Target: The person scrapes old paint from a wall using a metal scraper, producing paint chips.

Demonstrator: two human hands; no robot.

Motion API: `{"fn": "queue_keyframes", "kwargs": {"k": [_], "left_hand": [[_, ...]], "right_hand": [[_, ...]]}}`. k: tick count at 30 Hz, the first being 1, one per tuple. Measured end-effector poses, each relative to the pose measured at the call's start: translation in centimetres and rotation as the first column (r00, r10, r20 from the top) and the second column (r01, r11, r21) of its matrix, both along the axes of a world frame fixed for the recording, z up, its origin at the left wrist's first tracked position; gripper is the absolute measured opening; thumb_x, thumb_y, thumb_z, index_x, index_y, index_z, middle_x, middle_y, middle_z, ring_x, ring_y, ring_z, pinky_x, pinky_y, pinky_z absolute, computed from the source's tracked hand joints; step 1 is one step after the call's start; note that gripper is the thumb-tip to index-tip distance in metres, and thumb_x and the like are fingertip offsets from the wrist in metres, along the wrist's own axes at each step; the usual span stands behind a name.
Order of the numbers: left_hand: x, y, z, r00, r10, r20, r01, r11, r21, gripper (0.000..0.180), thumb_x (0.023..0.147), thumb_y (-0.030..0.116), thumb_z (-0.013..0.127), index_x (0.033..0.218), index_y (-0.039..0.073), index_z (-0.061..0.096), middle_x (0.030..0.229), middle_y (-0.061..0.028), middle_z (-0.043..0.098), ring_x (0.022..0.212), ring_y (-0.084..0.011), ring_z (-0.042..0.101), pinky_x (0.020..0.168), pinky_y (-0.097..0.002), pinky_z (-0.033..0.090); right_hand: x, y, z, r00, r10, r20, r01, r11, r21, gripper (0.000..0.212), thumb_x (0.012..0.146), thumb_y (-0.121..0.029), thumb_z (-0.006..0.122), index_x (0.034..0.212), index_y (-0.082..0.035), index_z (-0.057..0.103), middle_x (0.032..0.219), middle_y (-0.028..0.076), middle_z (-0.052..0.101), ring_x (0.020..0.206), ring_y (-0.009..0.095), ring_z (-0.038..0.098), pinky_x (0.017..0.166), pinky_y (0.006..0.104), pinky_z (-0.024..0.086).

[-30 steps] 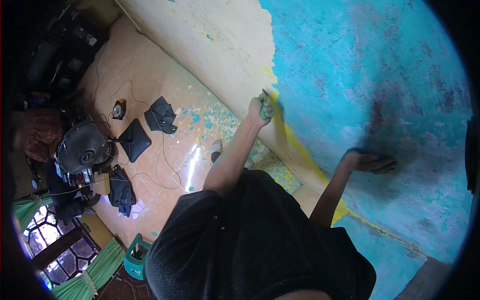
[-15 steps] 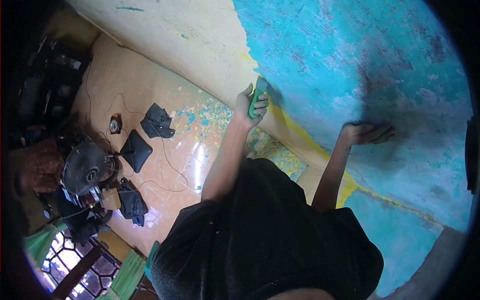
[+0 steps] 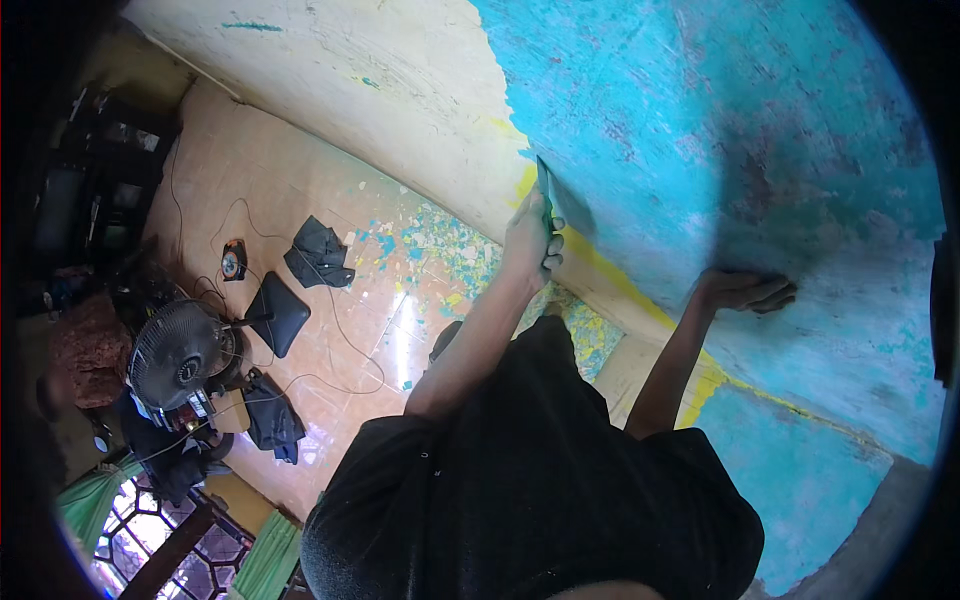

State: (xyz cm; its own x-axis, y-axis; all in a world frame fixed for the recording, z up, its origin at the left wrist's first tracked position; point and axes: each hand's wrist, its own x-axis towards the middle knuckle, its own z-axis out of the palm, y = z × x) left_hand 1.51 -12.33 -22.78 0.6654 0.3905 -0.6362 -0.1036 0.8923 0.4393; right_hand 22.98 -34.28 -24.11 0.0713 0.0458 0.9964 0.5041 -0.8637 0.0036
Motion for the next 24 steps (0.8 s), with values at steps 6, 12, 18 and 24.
{"fn": "queue_keyframes", "kwargs": {"k": [6,12,18,24], "left_hand": [[1.8,-0.4,-1.0,0.994,0.045,-0.103,-0.043,0.999,0.023,0.033,0.106,0.033,0.036,0.137,0.027,0.044,0.081,0.0016,0.041,0.049,-0.0057,0.034,0.037,-0.0182,0.025],[2.0,1.4,-2.0,0.996,0.056,-0.076,-0.064,0.992,-0.111,0.022,0.105,0.028,0.034,0.122,0.024,0.047,0.079,0.0017,0.041,0.048,-0.0057,0.035,0.035,-0.0180,0.023],[2.1,1.6,-0.3,0.978,0.006,-0.209,-0.034,0.991,-0.130,0.018,0.104,0.034,0.038,0.103,0.018,0.047,0.077,0.0015,0.041,0.047,-0.0056,0.034,0.034,-0.0183,0.022],[1.1,0.9,-1.8,1.000,0.000,0.031,0.005,0.983,-0.184,0.022,0.104,0.039,0.041,0.097,0.018,0.044,0.075,0.0015,0.042,0.044,-0.0052,0.031,0.032,-0.0183,0.020]], "right_hand": [[-0.2,0.4,0.0,1.000,0.005,0.028,-0.005,1.000,0.000,0.049,0.106,-0.025,0.031,0.142,0.006,0.041,0.149,0.026,0.039,0.138,0.047,0.033,0.110,0.0607,0.024],[0.1,0.6,-0.3,1.000,0.006,0.014,-0.007,1.000,0.013,0.049,0.106,-0.026,0.030,0.142,0.005,0.040,0.151,0.027,0.034,0.140,0.048,0.029,0.110,0.0613,0.024],[0.1,0.5,-0.1,0.999,0.012,0.036,-0.012,1.000,-0.008,0.050,0.106,-0.027,0.030,0.143,0.006,0.040,0.150,0.028,0.036,0.139,0.049,0.030,0.110,0.0616,0.023],[0.2,0.1,-0.6,1.000,0.017,-0.004,-0.017,0.999,0.030,0.052,0.106,-0.028,0.029,0.142,0.007,0.040,0.149,0.027,0.037,0.140,0.048,0.029,0.111,0.0612,0.022]]}}
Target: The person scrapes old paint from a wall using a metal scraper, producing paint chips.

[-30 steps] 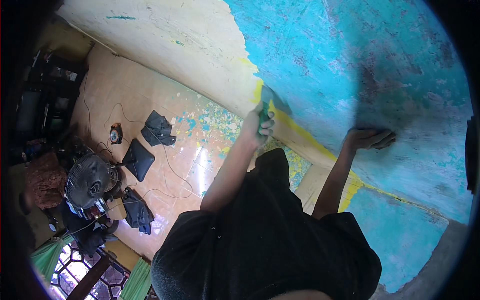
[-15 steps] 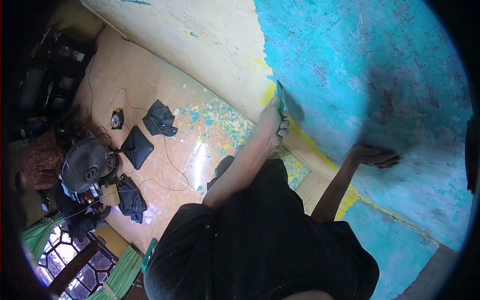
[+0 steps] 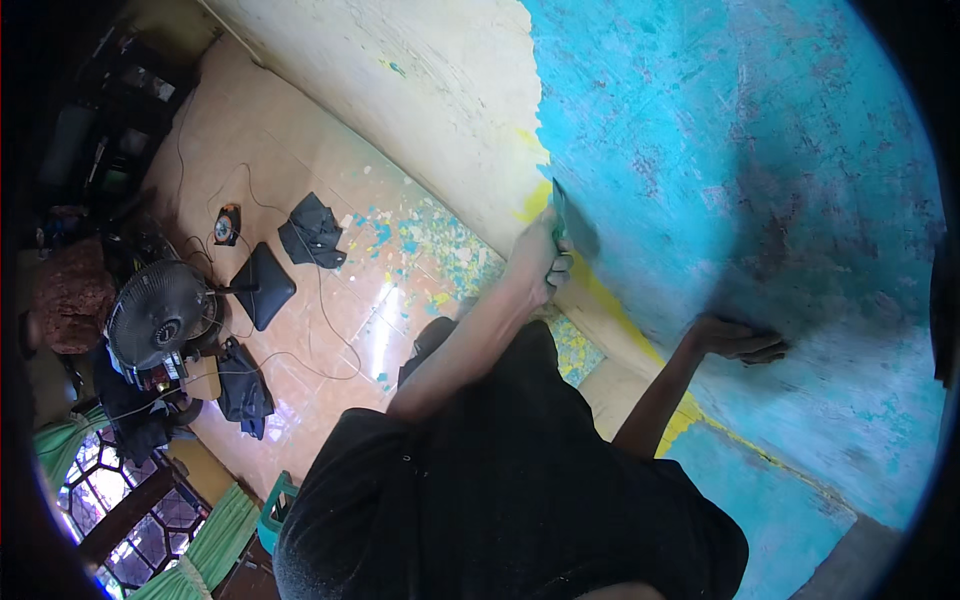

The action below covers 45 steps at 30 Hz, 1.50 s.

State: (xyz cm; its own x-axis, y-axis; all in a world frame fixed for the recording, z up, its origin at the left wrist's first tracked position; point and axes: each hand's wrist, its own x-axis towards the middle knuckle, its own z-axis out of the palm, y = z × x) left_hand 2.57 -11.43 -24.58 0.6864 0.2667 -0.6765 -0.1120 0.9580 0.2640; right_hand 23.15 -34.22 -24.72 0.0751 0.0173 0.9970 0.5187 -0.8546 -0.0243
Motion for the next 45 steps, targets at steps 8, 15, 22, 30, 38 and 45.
{"fn": "queue_keyframes", "kwargs": {"k": [8,15,22,30,38,45], "left_hand": [[-0.7,0.3,1.0,1.000,0.016,-0.011,-0.016,1.000,-0.011,0.017,0.104,0.035,0.039,0.098,0.019,0.043,0.076,0.0020,0.040,0.046,-0.0047,0.031,0.033,-0.0183,0.019],[-0.6,1.9,-0.3,0.998,-0.037,0.045,0.036,0.999,0.015,0.018,0.104,0.034,0.040,0.097,0.018,0.043,0.073,0.0029,0.040,0.045,-0.0047,0.030,0.033,-0.0195,0.019],[-0.9,1.3,-0.7,1.000,0.015,-0.008,-0.015,1.000,-0.007,0.019,0.104,0.034,0.039,0.095,0.017,0.043,0.071,0.0027,0.041,0.045,-0.0044,0.030,0.032,-0.0179,0.019],[-0.7,0.6,-0.4,0.997,0.011,0.082,-0.010,1.000,-0.014,0.020,0.104,0.035,0.040,0.096,0.017,0.043,0.071,0.0025,0.041,0.045,-0.0058,0.032,0.033,-0.0180,0.021],[0.5,1.3,-3.5,0.990,0.090,-0.112,-0.093,0.995,-0.025,0.017,0.103,0.031,0.040,0.095,0.016,0.042,0.070,0.0017,0.042,0.043,-0.0057,0.032,0.031,-0.0186,0.020],[-0.2,-0.1,-2.7,1.000,-0.001,-0.003,0.001,0.999,-0.036,0.020,0.104,0.035,0.038,0.092,0.019,0.041,0.070,0.0031,0.041,0.043,-0.0050,0.030,0.032,-0.0193,0.019]], "right_hand": [[-0.3,0.2,0.3,0.998,-0.049,0.029,0.050,0.998,-0.037,0.052,0.106,-0.029,0.030,0.142,0.008,0.039,0.148,0.027,0.039,0.138,0.047,0.032,0.111,0.0592,0.024],[0.1,0.1,0.2,0.998,-0.052,0.022,0.053,0.997,-0.059,0.051,0.106,-0.028,0.031,0.142,0.008,0.039,0.147,0.027,0.039,0.137,0.048,0.034,0.109,0.0606,0.026],[0.0,0.2,1.0,0.984,-0.078,0.161,0.102,0.984,-0.144,0.051,0.106,-0.028,0.030,0.141,0.007,0.042,0.147,0.027,0.040,0.136,0.048,0.035,0.109,0.0586,0.027],[0.1,0.0,0.5,0.996,-0.049,0.076,0.054,0.996,-0.069,0.051,0.107,-0.029,0.028,0.141,0.007,0.041,0.147,0.026,0.040,0.136,0.049,0.036,0.109,0.0587,0.027],[-0.2,0.0,0.8,0.998,-0.037,0.043,0.039,0.997,-0.063,0.051,0.106,-0.029,0.030,0.142,0.006,0.041,0.148,0.026,0.039,0.136,0.049,0.035,0.109,0.0597,0.028],[0.0,-0.2,0.3,0.998,-0.015,0.062,0.019,0.998,-0.053,0.051,0.106,-0.027,0.032,0.140,0.009,0.041,0.148,0.028,0.038,0.138,0.048,0.033,0.110,0.0590,0.027]]}}
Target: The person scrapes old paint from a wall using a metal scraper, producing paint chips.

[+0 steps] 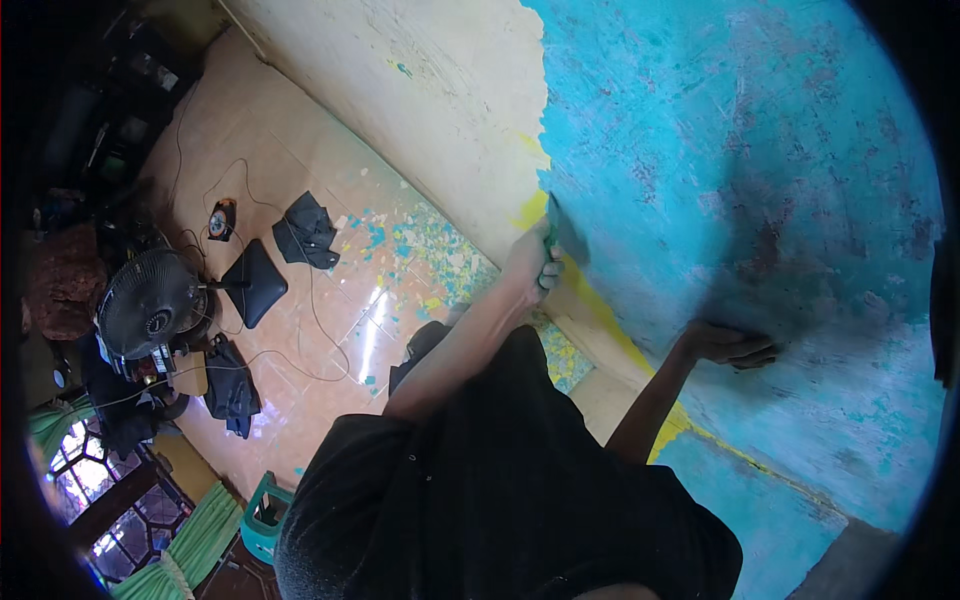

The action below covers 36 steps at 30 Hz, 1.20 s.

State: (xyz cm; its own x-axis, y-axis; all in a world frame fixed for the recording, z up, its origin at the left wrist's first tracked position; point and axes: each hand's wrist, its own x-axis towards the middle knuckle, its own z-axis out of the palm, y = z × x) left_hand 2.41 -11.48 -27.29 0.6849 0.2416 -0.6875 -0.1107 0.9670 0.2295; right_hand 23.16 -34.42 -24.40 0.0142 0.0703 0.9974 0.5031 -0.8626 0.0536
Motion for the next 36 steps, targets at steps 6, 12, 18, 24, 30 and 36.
{"fn": "queue_keyframes", "kwargs": {"k": [6,12,18,24,30,36], "left_hand": [[0.6,0.5,-0.5,0.999,0.038,0.039,-0.036,0.998,-0.048,0.021,0.104,0.037,0.038,0.095,0.018,0.042,0.070,0.0032,0.041,0.044,-0.0051,0.031,0.033,-0.0198,0.020],[0.0,1.3,-1.3,0.999,0.048,-0.006,-0.048,0.998,0.028,0.021,0.104,0.038,0.038,0.099,0.018,0.044,0.069,0.0030,0.041,0.043,-0.0057,0.031,0.032,-0.0191,0.020],[0.8,3.4,-4.3,0.996,0.082,-0.025,-0.083,0.993,-0.081,0.021,0.104,0.038,0.037,0.100,0.019,0.045,0.069,0.0034,0.040,0.042,-0.0056,0.031,0.032,-0.0189,0.019],[0.2,2.5,-2.6,0.997,0.028,-0.068,-0.028,1.000,0.004,0.019,0.105,0.036,0.035,0.098,0.020,0.044,0.069,0.0036,0.041,0.041,-0.0057,0.029,0.031,-0.0192,0.020],[-0.3,1.8,-0.4,0.999,0.002,0.053,0.001,0.999,-0.047,0.015,0.105,0.032,0.034,0.100,0.021,0.043,0.067,0.0038,0.041,0.041,-0.0055,0.030,0.031,-0.0194,0.020],[-0.8,2.9,-2.0,0.996,-0.025,0.091,0.029,0.999,-0.046,0.019,0.105,0.030,0.031,0.093,0.019,0.041,0.064,0.0042,0.041,0.040,-0.0055,0.029,0.030,-0.0191,0.020]], "right_hand": [[-0.3,0.4,0.6,0.999,-0.033,0.015,0.033,0.999,-0.034,0.050,0.107,-0.027,0.029,0.140,0.009,0.041,0.148,0.029,0.037,0.139,0.047,0.031,0.111,0.0581,0.026],[0.3,0.4,0.2,1.000,-0.026,0.009,0.026,1.000,0.007,0.052,0.107,-0.029,0.028,0.142,0.007,0.041,0.149,0.026,0.038,0.138,0.047,0.032,0.110,0.0580,0.027],[-0.1,0.4,0.3,0.998,-0.023,-0.055,0.026,0.998,0.055,0.053,0.107,-0.031,0.029,0.142,0.007,0.042,0.150,0.025,0.037,0.139,0.047,0.031,0.110,0.0572,0.025],[-0.3,0.7,-0.2,0.998,-0.033,-0.052,0.036,0.998,0.051,0.053,0.106,-0.031,0.031,0.142,0.007,0.040,0.149,0.026,0.037,0.139,0.046,0.031,0.109,0.0599,0.026],[0.6,-0.1,-0.6,1.000,0.003,-0.002,-0.003,1.000,0.029,0.052,0.106,-0.031,0.032,0.143,0.005,0.041,0.149,0.027,0.037,0.138,0.047,0.032,0.108,0.0614,0.028],[0.1,0.3,-0.1,1.000,0.007,-0.015,-0.007,0.999,0.044,0.050,0.105,-0.029,0.033,0.142,0.004,0.042,0.149,0.026,0.038,0.137,0.048,0.032,0.108,0.0610,0.028]]}}
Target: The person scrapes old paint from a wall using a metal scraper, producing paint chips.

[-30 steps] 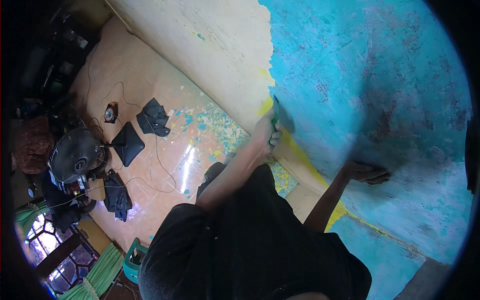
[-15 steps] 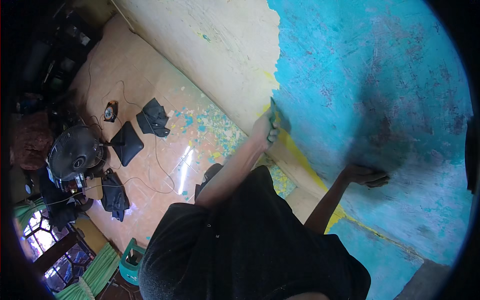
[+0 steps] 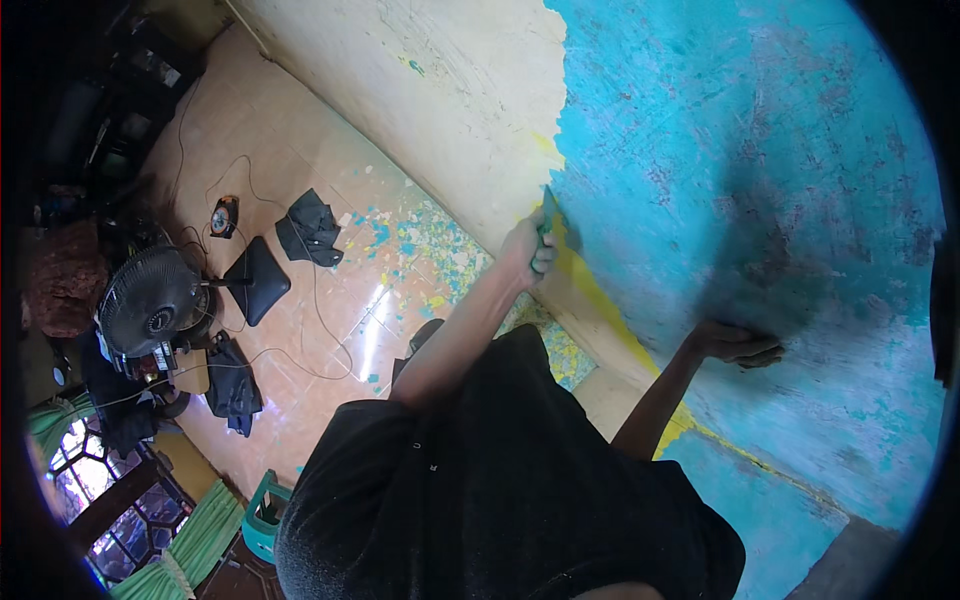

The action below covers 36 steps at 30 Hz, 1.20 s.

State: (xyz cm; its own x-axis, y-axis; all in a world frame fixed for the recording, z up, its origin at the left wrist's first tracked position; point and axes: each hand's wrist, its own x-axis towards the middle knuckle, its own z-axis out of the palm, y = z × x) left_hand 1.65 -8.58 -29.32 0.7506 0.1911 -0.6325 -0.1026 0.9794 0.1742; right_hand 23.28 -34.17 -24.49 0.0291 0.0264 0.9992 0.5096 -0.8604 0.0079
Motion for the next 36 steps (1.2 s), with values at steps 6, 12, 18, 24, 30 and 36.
{"fn": "queue_keyframes", "kwargs": {"k": [6,12,18,24,30,36], "left_hand": [[0.1,2.0,-4.5,1.000,0.016,-0.002,-0.016,0.998,-0.053,0.035,0.106,0.034,0.028,0.087,0.014,0.050,0.062,0.0050,0.041,0.039,-0.0037,0.030,0.030,-0.0182,0.019],[-1.0,1.1,-1.8,0.993,-0.058,0.101,0.061,0.998,-0.020,0.036,0.106,0.034,0.024,0.089,0.014,0.050,0.061,0.0069,0.041,0.039,-0.0037,0.029,0.029,-0.0168,0.018],[0.7,-0.8,1.5,0.999,-0.031,-0.019,0.030,0.999,-0.036,0.028,0.106,0.037,0.030,0.090,0.016,0.039,0.062,0.0052,0.038,0.038,-0.0050,0.028,0.029,-0.0189,0.020],[1.0,-1.4,-0.8,0.999,0.013,0.040,-0.010,0.998,-0.066,0.026,0.105,0.034,0.027,0.090,0.017,0.039,0.061,0.0050,0.040,0.038,-0.0056,0.028,0.030,-0.0187,0.018],[0.0,-0.2,-1.5,0.997,-0.081,0.003,0.081,0.995,-0.054,0.027,0.105,0.036,0.028,0.090,0.018,0.040,0.061,0.0057,0.040,0.038,-0.0046,0.028,0.030,-0.0181,0.018],[0.3,0.1,-2.7,0.999,-0.011,0.030,0.013,0.999,-0.049,0.028,0.105,0.037,0.030,0.090,0.018,0.043,0.061,0.0063,0.040,0.038,-0.0040,0.027,0.030,-0.0179,0.019]], "right_hand": [[-0.4,0.6,0.1,1.000,0.003,0.005,-0.003,1.000,-0.003,0.052,0.106,-0.032,0.031,0.141,0.005,0.042,0.148,0.026,0.038,0.137,0.048,0.032,0.109,0.0601,0.026],[-0.4,0.4,0.4,1.000,0.003,-0.008,-0.002,1.000,0.013,0.053,0.106,-0.032,0.029,0.141,0.005,0.043,0.149,0.026,0.038,0.138,0.048,0.032,0.110,0.0595,0.026],[0.4,0.0,-0.3,1.000,0.022,-0.004,-0.022,1.000,0.013,0.052,0.106,-0.031,0.031,0.140,0.005,0.044,0.149,0.025,0.038,0.138,0.047,0.032,0.110,0.0594,0.025],[0.5,-0.4,-0.5,1.000,-0.007,-0.001,0.007,1.000,-0.001,0.050,0.106,-0.029,0.032,0.141,0.005,0.044,0.149,0.025,0.038,0.138,0.046,0.033,0.110,0.0581,0.026],[-0.4,0.6,0.3,1.000,0.013,-0.005,-0.013,1.000,0.001,0.050,0.106,-0.029,0.033,0.142,0.004,0.043,0.149,0.024,0.038,0.138,0.046,0.032,0.110,0.0589,0.026],[-0.5,0.4,0.6,0.999,0.041,-0.016,-0.040,0.999,0.018,0.050,0.106,-0.029,0.032,0.143,0.004,0.042,0.150,0.025,0.037,0.138,0.047,0.032,0.109,0.0605,0.025]]}}
